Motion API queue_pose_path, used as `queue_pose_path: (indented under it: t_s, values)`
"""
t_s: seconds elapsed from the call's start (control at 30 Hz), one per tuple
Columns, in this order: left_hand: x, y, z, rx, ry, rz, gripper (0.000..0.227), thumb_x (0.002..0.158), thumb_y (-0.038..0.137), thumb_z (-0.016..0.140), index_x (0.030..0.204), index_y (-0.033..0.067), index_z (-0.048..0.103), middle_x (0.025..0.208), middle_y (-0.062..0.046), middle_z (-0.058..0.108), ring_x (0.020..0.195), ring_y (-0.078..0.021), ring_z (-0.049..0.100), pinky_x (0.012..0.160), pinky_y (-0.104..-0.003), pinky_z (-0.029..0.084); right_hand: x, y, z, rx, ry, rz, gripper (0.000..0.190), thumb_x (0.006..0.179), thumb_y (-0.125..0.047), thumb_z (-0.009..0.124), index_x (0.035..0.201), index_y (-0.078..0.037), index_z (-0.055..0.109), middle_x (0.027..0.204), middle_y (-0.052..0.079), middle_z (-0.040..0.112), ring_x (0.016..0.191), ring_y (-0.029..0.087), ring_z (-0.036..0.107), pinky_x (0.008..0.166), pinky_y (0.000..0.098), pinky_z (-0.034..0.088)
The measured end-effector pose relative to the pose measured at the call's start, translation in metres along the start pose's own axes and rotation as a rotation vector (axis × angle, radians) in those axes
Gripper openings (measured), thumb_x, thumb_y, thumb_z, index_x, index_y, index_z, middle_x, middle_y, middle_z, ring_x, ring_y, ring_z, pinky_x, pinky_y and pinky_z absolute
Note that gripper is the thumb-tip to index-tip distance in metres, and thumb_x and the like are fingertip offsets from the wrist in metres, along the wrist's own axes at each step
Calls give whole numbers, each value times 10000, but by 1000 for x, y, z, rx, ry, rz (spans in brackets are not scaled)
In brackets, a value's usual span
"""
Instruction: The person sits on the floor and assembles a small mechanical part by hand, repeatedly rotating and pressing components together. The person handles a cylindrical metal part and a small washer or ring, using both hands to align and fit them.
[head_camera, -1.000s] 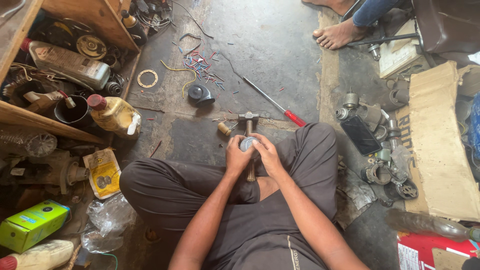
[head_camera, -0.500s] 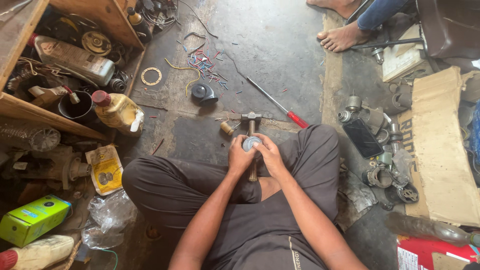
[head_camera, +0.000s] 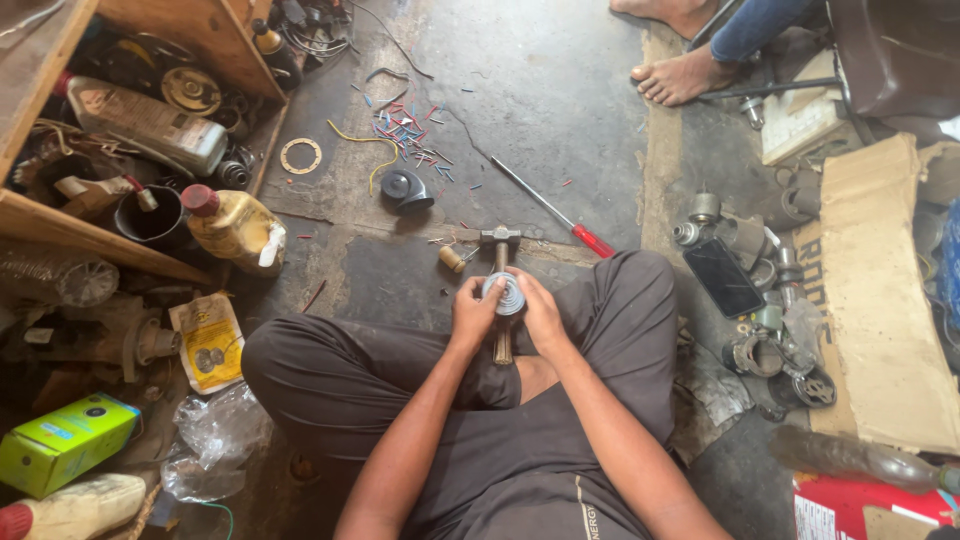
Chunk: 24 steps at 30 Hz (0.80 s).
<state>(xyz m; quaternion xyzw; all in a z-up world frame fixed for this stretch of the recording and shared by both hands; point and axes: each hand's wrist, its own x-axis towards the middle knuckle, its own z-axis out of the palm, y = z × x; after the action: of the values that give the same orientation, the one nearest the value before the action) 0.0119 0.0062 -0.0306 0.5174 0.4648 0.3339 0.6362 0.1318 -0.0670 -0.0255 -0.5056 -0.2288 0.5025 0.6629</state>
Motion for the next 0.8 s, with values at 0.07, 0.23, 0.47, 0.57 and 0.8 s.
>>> queue_pose_path:
  t_s: [0.07,0.23,0.47,0.57,0.8]
  values:
    - [0,1,-1,-83,-15,-101,350,900,325,765,1054,20,687,787,-80,724,559,-128,646,452,-283,482,4,1,-2,93,37,60,436,1098,-284,442,1375,8,611,1205,102,683,1009,167,627,791,303,474]
    - [0,3,-5,-224,-15,-114,349,903,324,754,1067,17,721,805,-61,732,562,-95,665,448,-239,487,4,4,-6,109,63,55,400,1082,-265,452,1345,0,597,1128,73,696,933,129,655,725,272,504]
    - [2,2,-7,-398,-99,-112,347,883,226,806,1084,-31,689,870,-75,737,641,-113,671,532,-249,546,5,13,-11,128,84,73,306,1087,-256,505,1284,-44,602,1031,64,686,827,156,617,676,296,490]
    - [1,3,-3,-311,-151,-95,324,873,182,801,1084,-29,674,875,-85,754,659,-117,689,546,-254,547,9,17,-15,262,106,4,255,1051,-179,545,1262,-41,587,1138,57,671,1026,142,634,868,305,513]
    - [-3,4,-3,-197,-168,-16,268,907,188,757,1089,5,686,878,-61,760,685,-94,685,558,-240,532,10,16,-15,275,103,-17,261,1046,-159,552,1272,-35,589,1161,72,661,1061,152,624,921,320,502]
